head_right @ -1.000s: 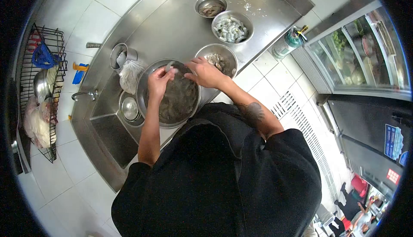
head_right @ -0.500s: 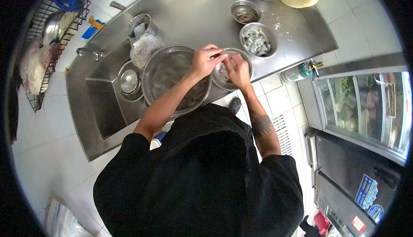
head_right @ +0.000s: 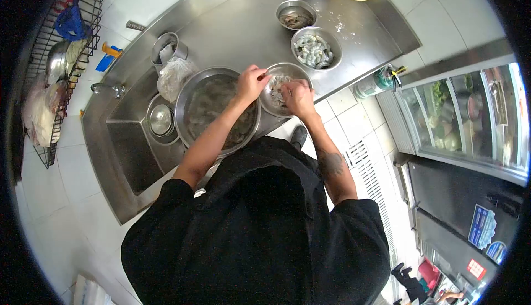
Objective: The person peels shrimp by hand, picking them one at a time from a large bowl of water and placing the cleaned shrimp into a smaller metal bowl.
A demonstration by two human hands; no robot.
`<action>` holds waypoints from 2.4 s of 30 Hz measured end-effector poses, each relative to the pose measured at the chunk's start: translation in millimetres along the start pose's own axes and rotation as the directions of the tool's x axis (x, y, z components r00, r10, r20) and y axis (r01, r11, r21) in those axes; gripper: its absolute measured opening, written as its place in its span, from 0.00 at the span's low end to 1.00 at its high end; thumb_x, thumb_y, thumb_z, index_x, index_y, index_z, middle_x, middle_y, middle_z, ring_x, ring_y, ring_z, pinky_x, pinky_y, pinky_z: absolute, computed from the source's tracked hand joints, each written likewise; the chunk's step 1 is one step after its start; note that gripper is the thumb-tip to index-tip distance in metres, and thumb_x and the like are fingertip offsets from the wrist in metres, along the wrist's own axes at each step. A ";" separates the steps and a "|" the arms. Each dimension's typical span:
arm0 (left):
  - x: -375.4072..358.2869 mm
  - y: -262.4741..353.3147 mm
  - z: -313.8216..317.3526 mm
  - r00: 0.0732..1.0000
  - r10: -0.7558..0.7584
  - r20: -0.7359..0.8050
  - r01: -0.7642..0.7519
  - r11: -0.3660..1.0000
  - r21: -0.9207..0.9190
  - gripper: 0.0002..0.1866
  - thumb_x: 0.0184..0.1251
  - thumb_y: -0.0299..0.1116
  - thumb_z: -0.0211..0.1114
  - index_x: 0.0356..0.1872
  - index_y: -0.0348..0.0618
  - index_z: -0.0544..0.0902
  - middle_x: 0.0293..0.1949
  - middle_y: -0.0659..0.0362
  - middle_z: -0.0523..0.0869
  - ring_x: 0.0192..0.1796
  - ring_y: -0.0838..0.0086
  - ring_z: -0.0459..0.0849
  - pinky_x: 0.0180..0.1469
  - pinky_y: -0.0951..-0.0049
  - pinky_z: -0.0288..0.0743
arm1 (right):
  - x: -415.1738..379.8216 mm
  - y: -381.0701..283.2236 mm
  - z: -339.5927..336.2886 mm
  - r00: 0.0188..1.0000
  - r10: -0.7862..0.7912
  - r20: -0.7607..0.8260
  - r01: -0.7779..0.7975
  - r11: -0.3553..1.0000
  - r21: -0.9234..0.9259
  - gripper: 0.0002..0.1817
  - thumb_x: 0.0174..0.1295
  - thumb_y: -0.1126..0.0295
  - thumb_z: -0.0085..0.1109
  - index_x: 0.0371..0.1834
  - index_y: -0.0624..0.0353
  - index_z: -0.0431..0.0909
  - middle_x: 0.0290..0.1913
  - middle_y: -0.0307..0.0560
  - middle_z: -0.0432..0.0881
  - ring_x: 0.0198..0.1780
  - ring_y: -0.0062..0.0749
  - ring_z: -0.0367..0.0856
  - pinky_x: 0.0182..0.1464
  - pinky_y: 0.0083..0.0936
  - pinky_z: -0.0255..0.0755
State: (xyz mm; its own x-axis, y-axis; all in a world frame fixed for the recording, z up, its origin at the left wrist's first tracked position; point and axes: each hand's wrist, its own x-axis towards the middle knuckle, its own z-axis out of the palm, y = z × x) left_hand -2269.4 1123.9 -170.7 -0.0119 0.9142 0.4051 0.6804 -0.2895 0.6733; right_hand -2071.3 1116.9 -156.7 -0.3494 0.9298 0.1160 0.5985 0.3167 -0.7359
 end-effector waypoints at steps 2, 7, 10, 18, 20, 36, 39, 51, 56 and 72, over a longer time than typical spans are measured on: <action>2.2 -12.0 4.2 0.998 -0.054 0.031 0.057 0.995 -0.082 0.12 0.63 0.37 0.71 0.38 0.38 0.87 0.26 0.54 0.82 0.29 0.64 0.84 0.29 0.69 0.75 | -0.3 -15.8 -10.5 0.985 -0.122 -0.124 0.072 0.935 -0.347 0.18 0.60 0.65 0.64 0.53 0.55 0.81 0.56 0.51 0.80 0.59 0.51 0.74 0.54 0.51 0.70; 13.5 -5.3 -14.3 0.463 -0.230 0.856 0.880 0.236 -0.412 0.11 0.75 0.40 0.60 0.44 0.44 0.82 0.32 0.63 0.83 0.30 0.75 0.83 0.27 0.78 0.70 | 16.8 -33.0 -32.9 0.913 -0.367 0.177 0.404 0.762 -0.506 0.22 0.60 0.64 0.62 0.59 0.51 0.75 0.59 0.44 0.76 0.64 0.44 0.68 0.55 0.49 0.67; 15.5 -0.4 -22.4 0.420 -0.151 0.895 0.908 0.064 -0.415 0.13 0.76 0.42 0.59 0.43 0.43 0.83 0.34 0.63 0.83 0.31 0.74 0.83 0.28 0.77 0.72 | 23.5 -28.6 -36.7 0.854 -0.437 0.282 0.519 0.673 -0.528 0.15 0.56 0.69 0.60 0.48 0.51 0.79 0.47 0.41 0.81 0.53 0.38 0.76 0.52 0.43 0.66; 20.0 15.3 -34.0 0.634 -0.106 0.766 0.699 0.503 -0.509 0.15 0.72 0.38 0.65 0.49 0.37 0.85 0.38 0.58 0.89 0.34 0.76 0.87 0.33 0.74 0.79 | 31.3 -22.8 -44.5 0.807 -0.402 0.433 0.578 0.690 -0.437 0.03 0.61 0.69 0.58 0.34 0.55 0.79 0.35 0.47 0.82 0.45 0.45 0.79 0.46 0.46 0.67; 23.5 13.2 -39.2 0.802 0.121 0.585 0.126 0.923 -0.364 0.10 0.67 0.32 0.68 0.42 0.36 0.88 0.28 0.58 0.89 0.30 0.77 0.86 0.33 0.75 0.79 | 35.7 -20.8 -46.6 0.815 -0.392 0.426 0.509 0.837 -0.203 0.07 0.65 0.70 0.56 0.29 0.59 0.77 0.31 0.55 0.81 0.38 0.54 0.79 0.41 0.47 0.69; 5.1 10.3 -51.5 0.726 0.035 0.687 0.627 0.379 -0.681 0.08 0.60 0.24 0.73 0.38 0.30 0.86 0.33 0.53 0.89 0.32 0.73 0.86 0.37 0.76 0.79 | -13.4 -11.1 -42.9 0.952 -0.060 0.301 -0.108 0.852 0.512 0.14 0.71 0.68 0.54 0.28 0.64 0.77 0.26 0.33 0.77 0.31 0.16 0.70 0.34 0.19 0.65; 4.8 19.0 -53.4 0.715 0.023 0.699 0.647 0.356 -0.674 0.08 0.60 0.24 0.72 0.38 0.30 0.86 0.31 0.53 0.89 0.31 0.74 0.86 0.37 0.76 0.79 | -16.0 -11.3 -43.4 0.960 -0.029 0.277 -0.135 0.822 0.553 0.13 0.70 0.70 0.53 0.27 0.63 0.77 0.25 0.32 0.76 0.30 0.15 0.69 0.33 0.18 0.64; 2.3 -8.0 -59.4 0.680 -0.052 0.732 0.670 0.451 -0.590 0.06 0.65 0.26 0.70 0.38 0.35 0.83 0.32 0.57 0.86 0.32 0.77 0.85 0.37 0.77 0.79 | -1.0 29.3 -54.7 0.941 0.118 0.316 -0.167 0.977 0.131 0.24 0.75 0.50 0.50 0.37 0.64 0.80 0.28 0.36 0.79 0.33 0.20 0.75 0.38 0.20 0.70; -3.8 17.1 -37.2 0.772 -0.065 0.632 0.561 0.538 -0.630 0.07 0.68 0.26 0.68 0.32 0.39 0.77 0.30 0.61 0.84 0.32 0.78 0.84 0.36 0.77 0.79 | 6.3 -29.0 -22.7 0.867 0.221 0.447 -0.459 0.703 0.543 0.14 0.70 0.64 0.58 0.33 0.65 0.81 0.23 0.38 0.77 0.23 0.17 0.73 0.23 0.17 0.66; -10.6 60.9 -43.7 0.886 0.242 0.396 -0.177 0.965 -0.194 0.15 0.61 0.28 0.70 0.49 0.44 0.79 0.35 0.47 0.86 0.36 0.49 0.86 0.34 0.56 0.78 | 13.8 -23.5 -37.9 0.834 0.266 0.484 -0.539 0.579 0.611 0.08 0.64 0.73 0.60 0.33 0.70 0.82 0.23 0.40 0.77 0.20 0.18 0.70 0.20 0.18 0.63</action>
State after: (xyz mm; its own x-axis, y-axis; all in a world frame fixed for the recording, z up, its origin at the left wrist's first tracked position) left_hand -2259.9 1084.2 -107.1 0.4444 0.8521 0.2766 0.5167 -0.4960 0.6979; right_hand -2062.9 1129.4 -112.5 -0.4814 0.7685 -0.4216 0.0946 -0.4326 -0.8966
